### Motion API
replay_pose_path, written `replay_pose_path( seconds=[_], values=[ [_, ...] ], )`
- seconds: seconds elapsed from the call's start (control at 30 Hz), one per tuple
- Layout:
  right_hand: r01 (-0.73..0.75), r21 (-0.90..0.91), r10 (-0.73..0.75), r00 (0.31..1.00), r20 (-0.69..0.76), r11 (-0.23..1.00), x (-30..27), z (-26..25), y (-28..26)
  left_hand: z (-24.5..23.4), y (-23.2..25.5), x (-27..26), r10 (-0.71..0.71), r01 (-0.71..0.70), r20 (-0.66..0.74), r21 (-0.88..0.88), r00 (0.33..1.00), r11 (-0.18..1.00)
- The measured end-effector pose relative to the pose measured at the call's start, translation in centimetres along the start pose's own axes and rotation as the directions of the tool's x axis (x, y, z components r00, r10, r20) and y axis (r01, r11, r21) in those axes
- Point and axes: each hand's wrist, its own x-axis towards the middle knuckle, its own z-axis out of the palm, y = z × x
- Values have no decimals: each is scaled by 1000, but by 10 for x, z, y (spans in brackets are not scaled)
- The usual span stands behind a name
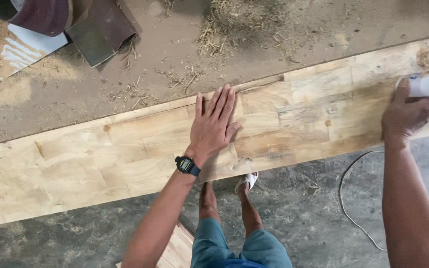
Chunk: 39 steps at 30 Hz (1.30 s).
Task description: The person applies glue from a white bottle onto the joints of a long wooden plank. They use their left hand to spread the glue along the seams and press the wood pieces together. The process is repeated along the length of the plank.
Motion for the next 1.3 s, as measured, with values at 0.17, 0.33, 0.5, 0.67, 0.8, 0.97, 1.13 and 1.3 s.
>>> replay_pose_path(
  seconds=[0.17,0.33,0.5,0.67,0.8,0.97,1.13,1.3],
  values=[
    [-59,-50,59,998,-4,997,-1,8,9,-10,22,35,15,-11,143,-28,990,1000],
    [43,98,-41,999,-26,994,7,-13,-31,24,55,55,-14,-15,-225,-124,974,992],
    [11,40,-11,1000,-13,999,5,-7,-20,14,55,43,-107,108,14,-207,994,972],
    [22,20,-22,1000,-16,1000,3,-2,-13,17,16,12,-114,111,-21,-120,993,987],
    [-19,6,19,1000,10,1000,1,-1,-9,15,6,8,94,-96,65,26,993,995],
    [-4,12,4,1000,8,1000,-1,4,2,4,-1,46,320,-321,-19,-42,947,946],
    [-6,27,6,1000,-15,1000,1,0,-8,-8,-14,65,272,-279,226,1,936,960],
    [34,67,-32,999,-23,997,0,-4,-16,-25,-24,22,288,-293,-56,-254,956,922]
  ],
)
